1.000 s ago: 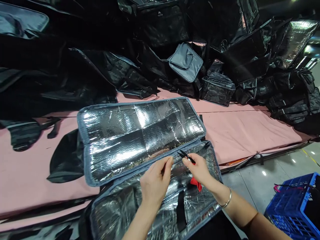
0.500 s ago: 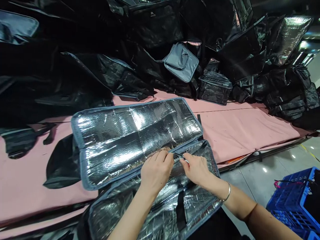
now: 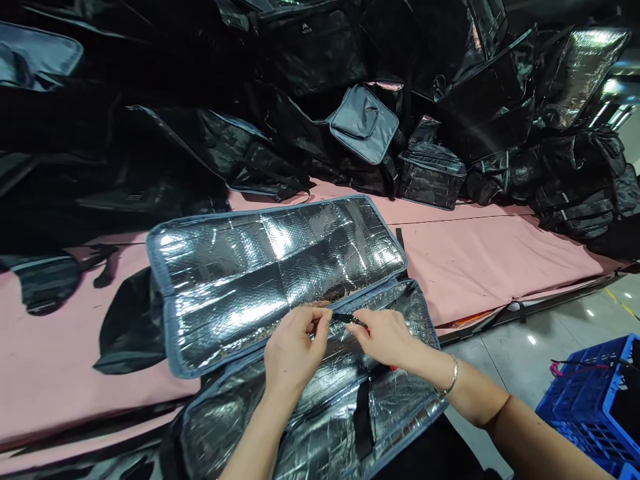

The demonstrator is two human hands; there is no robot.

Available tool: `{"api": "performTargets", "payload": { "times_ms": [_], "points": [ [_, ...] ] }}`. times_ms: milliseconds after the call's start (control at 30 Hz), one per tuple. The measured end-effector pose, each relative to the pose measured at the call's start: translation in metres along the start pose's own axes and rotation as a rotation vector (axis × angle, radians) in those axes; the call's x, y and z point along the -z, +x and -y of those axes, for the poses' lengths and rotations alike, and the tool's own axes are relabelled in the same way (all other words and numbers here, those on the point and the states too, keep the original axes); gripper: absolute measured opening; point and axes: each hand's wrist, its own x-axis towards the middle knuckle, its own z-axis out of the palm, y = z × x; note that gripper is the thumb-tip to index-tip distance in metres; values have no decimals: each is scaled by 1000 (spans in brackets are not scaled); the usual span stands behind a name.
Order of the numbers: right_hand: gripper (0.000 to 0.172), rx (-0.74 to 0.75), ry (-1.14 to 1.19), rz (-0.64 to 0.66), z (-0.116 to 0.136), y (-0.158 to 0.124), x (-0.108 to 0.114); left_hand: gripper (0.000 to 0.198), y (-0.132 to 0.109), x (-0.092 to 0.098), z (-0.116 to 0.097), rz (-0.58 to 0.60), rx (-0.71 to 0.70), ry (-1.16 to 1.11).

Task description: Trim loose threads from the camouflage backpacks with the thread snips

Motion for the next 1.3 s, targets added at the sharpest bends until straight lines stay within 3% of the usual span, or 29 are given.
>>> {"api": "performTargets", "payload": {
  "times_ms": [100, 200, 367, 467, 633, 700, 800, 900, 1033, 1133, 1300],
  "points": [
    [25, 27, 82, -20, -9, -1, -1, 24, -5, 6, -1, 2, -81, -100],
    [22, 109, 176, -122, -24, -3, 1, 30, -8, 14, 2, 62, -208, -177],
    [27, 328, 145, -340, -42, 6, 12, 18, -4, 13, 15, 29, -441, 121],
    [25, 345, 38, -281, -42, 20, 18, 23, 2, 7, 16, 56, -342, 209],
    [23, 225, -108, 80, -36, 56, 31, 27, 22, 6, 5, 342, 87, 261],
    [12, 217, -107, 194, -35, 71, 38, 26, 30, 7, 5, 408, 142, 247],
    [16, 257, -84, 284, -35, 84, 45, 25, 38, 8, 9, 444, 170, 197],
    [15, 272, -50, 252, -38, 82, 45, 26, 38, 9, 13, 454, 182, 137],
    [24, 299, -72, 44, -45, 66, 41, 26, 38, 11, 16, 455, 189, 49],
    [20, 383, -100, 23, -51, 59, 39, 28, 38, 13, 18, 428, 203, -7],
    [30, 458, -78, 52, -59, 60, 38, 39, 24, 29, 19, 163, 274, -212]
  ]
}}
